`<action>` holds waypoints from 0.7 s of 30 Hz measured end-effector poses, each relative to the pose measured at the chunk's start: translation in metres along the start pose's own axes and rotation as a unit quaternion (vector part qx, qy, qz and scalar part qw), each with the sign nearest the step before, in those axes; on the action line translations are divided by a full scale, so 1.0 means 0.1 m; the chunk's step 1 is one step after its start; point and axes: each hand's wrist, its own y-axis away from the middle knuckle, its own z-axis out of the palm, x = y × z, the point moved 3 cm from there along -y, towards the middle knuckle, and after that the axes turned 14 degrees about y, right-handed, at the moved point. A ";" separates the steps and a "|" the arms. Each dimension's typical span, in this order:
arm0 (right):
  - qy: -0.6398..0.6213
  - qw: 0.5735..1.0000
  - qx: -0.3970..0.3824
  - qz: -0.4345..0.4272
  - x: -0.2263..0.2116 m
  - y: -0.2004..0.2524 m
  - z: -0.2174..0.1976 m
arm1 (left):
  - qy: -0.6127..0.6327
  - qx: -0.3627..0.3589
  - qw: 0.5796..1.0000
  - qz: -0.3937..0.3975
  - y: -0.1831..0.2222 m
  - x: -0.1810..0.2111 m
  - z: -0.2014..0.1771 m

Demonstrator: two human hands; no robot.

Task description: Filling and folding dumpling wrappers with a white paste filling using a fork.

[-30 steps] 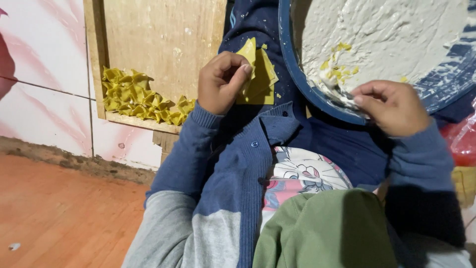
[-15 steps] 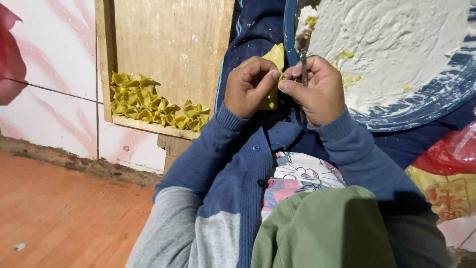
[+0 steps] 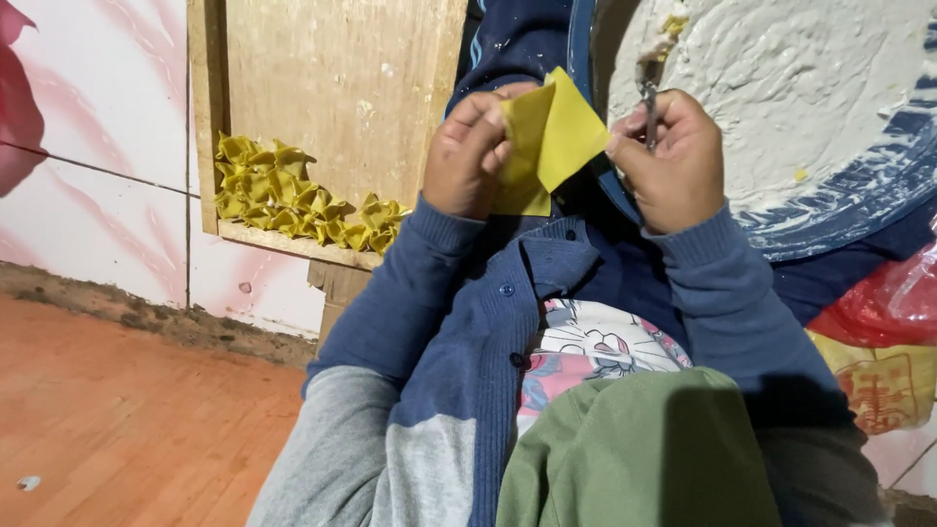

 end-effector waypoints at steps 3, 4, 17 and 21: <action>0.037 0.999 -0.012 0.005 0.15 0.00 -0.09 | 0.141 -0.011 0.989 -0.036 -0.07 0.01 -0.10; 0.037 0.999 -0.012 0.005 0.18 -0.01 -0.09 | 0.141 -0.011 0.989 -0.036 -0.07 0.03 -0.12; 0.176 0.979 0.040 -0.091 -0.37 0.32 -0.15 | 0.273 0.019 0.956 -0.108 -0.11 -0.15 0.16; 0.272 0.935 0.119 -0.195 -0.54 0.43 -0.07 | 0.270 -0.003 0.952 -0.142 -0.04 -0.44 0.36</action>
